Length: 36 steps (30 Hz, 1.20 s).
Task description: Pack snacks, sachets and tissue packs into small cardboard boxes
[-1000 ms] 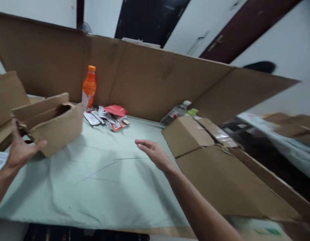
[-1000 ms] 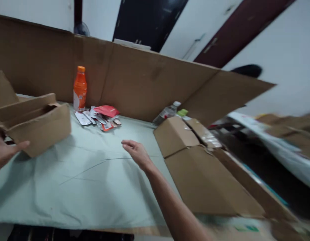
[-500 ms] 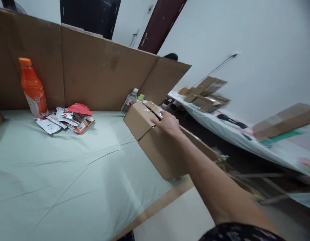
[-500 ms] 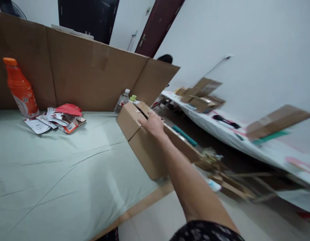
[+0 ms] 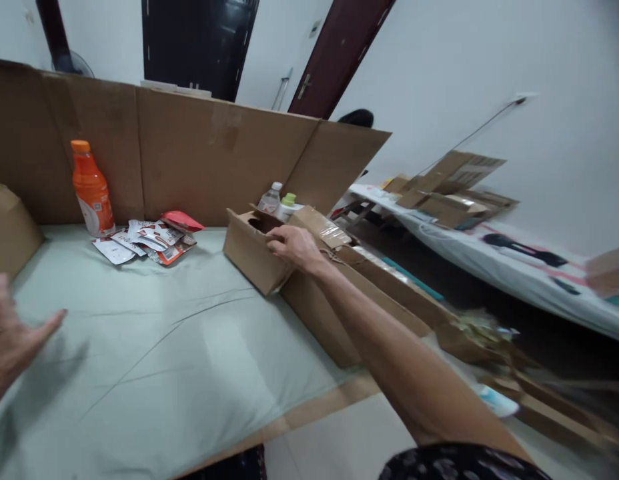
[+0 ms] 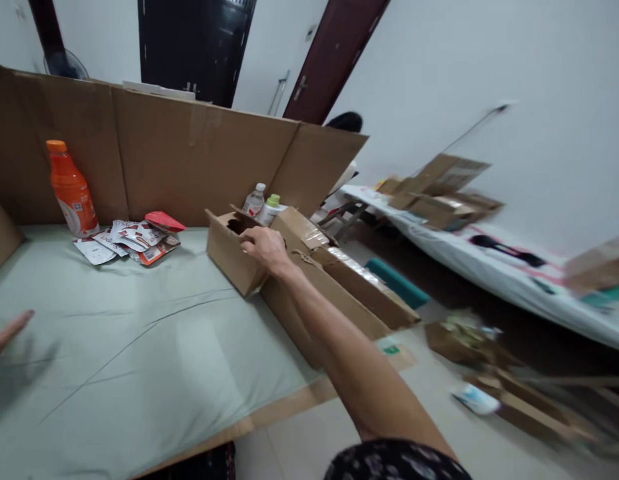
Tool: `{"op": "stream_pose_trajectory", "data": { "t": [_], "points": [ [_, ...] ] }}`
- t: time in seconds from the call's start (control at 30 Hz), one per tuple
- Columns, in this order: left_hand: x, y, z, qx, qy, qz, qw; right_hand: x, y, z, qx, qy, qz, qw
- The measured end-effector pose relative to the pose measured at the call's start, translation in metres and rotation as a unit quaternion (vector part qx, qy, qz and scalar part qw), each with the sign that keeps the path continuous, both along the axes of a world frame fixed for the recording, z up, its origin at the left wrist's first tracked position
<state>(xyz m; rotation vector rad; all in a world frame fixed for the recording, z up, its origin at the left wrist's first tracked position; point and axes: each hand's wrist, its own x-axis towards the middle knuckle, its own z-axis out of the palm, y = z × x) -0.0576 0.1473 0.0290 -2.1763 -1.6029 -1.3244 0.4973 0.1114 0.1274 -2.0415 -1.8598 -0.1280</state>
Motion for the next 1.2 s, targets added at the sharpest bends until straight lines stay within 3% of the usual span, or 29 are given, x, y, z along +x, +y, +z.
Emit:
{"op": "stream_pose_trajectory", "data": {
  "t": [0.07,0.17,0.27,0.37,0.43,0.53,0.6,0.8,0.97,1.03,1.13,1.2],
  "points": [
    [0.028,-0.023,-0.010,-0.025,0.011,-0.102,0.994,-0.031,-0.029,0.000,-0.006,0.003,0.058,0.998],
    [0.065,-0.062,-0.007,-0.098,0.005,-0.247,0.964,-0.079,-0.086,-0.001,-0.009,0.031,0.237,0.971],
    [0.079,-0.089,-0.001,-0.198,-0.020,-0.360,0.911,-0.117,-0.139,0.005,-0.050,0.093,0.388,0.916],
    [0.074,-0.111,-0.001,-0.293,-0.071,-0.409,0.861,-0.135,-0.169,0.018,-0.168,0.204,0.467,0.844],
    [0.068,-0.125,-0.001,-0.314,-0.089,-0.417,0.848,-0.140,-0.172,0.025,-0.228,0.239,0.466,0.821],
    [0.063,-0.142,-0.002,-0.306,-0.075,-0.417,0.852,-0.145,-0.160,0.025,-0.267,0.180,0.418,0.850],
    [0.063,-0.148,-0.002,-0.311,-0.068,-0.410,0.855,-0.148,-0.147,0.021,-0.302,0.136,0.415,0.847],
    [0.062,-0.147,-0.009,-0.324,-0.062,-0.396,0.857,-0.156,-0.102,0.004,-0.390,0.112,0.441,0.801],
    [0.058,-0.140,-0.022,-0.346,-0.079,-0.401,0.845,-0.162,-0.090,-0.004,-0.491,0.164,0.466,0.718],
    [0.058,-0.138,-0.025,-0.352,-0.089,-0.408,0.838,-0.171,-0.098,-0.012,-0.484,0.135,0.454,0.735],
    [0.060,-0.138,-0.026,-0.343,-0.102,-0.412,0.838,-0.192,-0.117,-0.030,-0.391,0.026,0.426,0.816],
    [0.061,-0.138,-0.025,-0.339,-0.097,-0.416,0.838,-0.200,-0.127,-0.036,-0.343,-0.022,0.408,0.846]
  ]
}}
